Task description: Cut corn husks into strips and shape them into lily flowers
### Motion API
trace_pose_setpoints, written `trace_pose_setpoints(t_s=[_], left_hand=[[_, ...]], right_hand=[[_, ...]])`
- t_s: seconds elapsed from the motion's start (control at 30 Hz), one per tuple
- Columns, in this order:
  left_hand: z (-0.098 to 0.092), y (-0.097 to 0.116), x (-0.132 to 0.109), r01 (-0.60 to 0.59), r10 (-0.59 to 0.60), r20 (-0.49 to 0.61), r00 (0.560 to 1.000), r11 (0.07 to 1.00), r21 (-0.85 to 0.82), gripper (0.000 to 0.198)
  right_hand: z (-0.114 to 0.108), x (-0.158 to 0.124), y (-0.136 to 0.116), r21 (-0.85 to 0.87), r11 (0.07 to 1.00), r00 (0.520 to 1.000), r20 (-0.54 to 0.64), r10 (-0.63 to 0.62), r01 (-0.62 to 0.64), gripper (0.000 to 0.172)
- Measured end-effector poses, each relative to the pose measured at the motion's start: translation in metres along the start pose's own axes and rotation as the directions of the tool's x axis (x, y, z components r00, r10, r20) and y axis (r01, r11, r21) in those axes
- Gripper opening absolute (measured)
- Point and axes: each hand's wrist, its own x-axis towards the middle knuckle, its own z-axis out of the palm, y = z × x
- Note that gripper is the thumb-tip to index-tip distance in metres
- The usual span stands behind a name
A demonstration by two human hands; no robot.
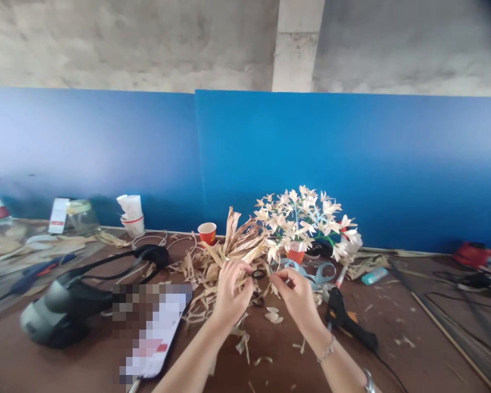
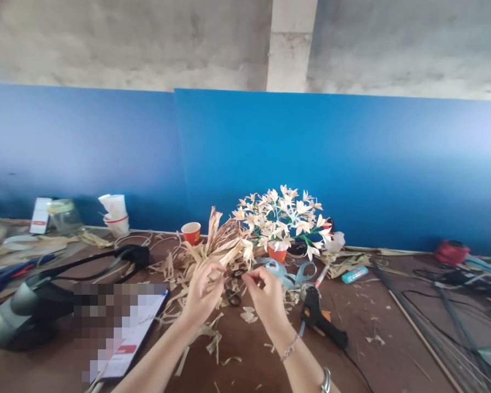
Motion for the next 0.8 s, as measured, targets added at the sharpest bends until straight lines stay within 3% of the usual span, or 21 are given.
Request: trace_pose_setpoints(t_s=[0.13, 0.23, 0.3, 0.37, 0.43, 0.5, 0.6, 0.7, 0.8], left_hand=[[0.011, 0.006, -0.012, 0.121, -0.099, 0.254, 0.962, 0.990, -0.071, 0.027], [0.026, 0.003, -0.017, 0.273, -0.214, 0.352, 0.911, 0.953, -0.127, 0.042], [0.034, 0.002, -0.019, 0.443, -0.306, 0.421, 0.854, 0.851, -0.281, 0.043], [0.038, 0.001, -0.019, 0.605, -0.434, 0.433, 0.790, 0.666, -0.437, 0.038], [0.037, 0.002, -0.018, 0.698, -0.521, 0.467, 0.715, 0.501, -0.511, 0.034], [0.034, 0.001, -0.017, 0.748, -0.541, 0.518, 0.662, 0.432, -0.504, 0.033], [0.029, -0.003, -0.014, 0.739, -0.483, 0.571, 0.664, 0.543, -0.399, 0.032], [0.025, -0.007, -0.012, 0.613, -0.393, 0.577, 0.716, 0.749, -0.250, 0.028], [0.022, -0.010, -0.011, 0.478, -0.334, 0.592, 0.733, 0.873, -0.099, 0.020]], right_hand=[[-0.003, -0.013, 0.013, -0.051, 0.990, 0.984, -0.118, -0.133, 0.128, 0.022], [-0.002, -0.022, 0.016, -0.069, 0.955, 0.941, -0.164, -0.297, 0.290, 0.016], [-0.001, -0.027, 0.016, -0.104, 0.917, 0.907, -0.140, -0.397, 0.385, 0.012], [-0.001, -0.030, 0.016, -0.151, 0.884, 0.885, -0.088, -0.457, 0.442, 0.013], [-0.001, -0.031, 0.016, -0.187, 0.856, 0.868, -0.033, -0.496, 0.482, 0.015], [-0.001, -0.031, 0.016, -0.217, 0.822, 0.842, -0.002, -0.539, 0.526, 0.017], [-0.004, -0.030, 0.013, -0.247, 0.787, 0.816, 0.027, -0.577, 0.565, 0.019], [-0.006, -0.027, 0.010, -0.234, 0.793, 0.826, 0.120, -0.550, 0.562, 0.018], [-0.006, -0.023, 0.010, -0.198, 0.807, 0.822, 0.271, -0.501, 0.557, 0.019]])
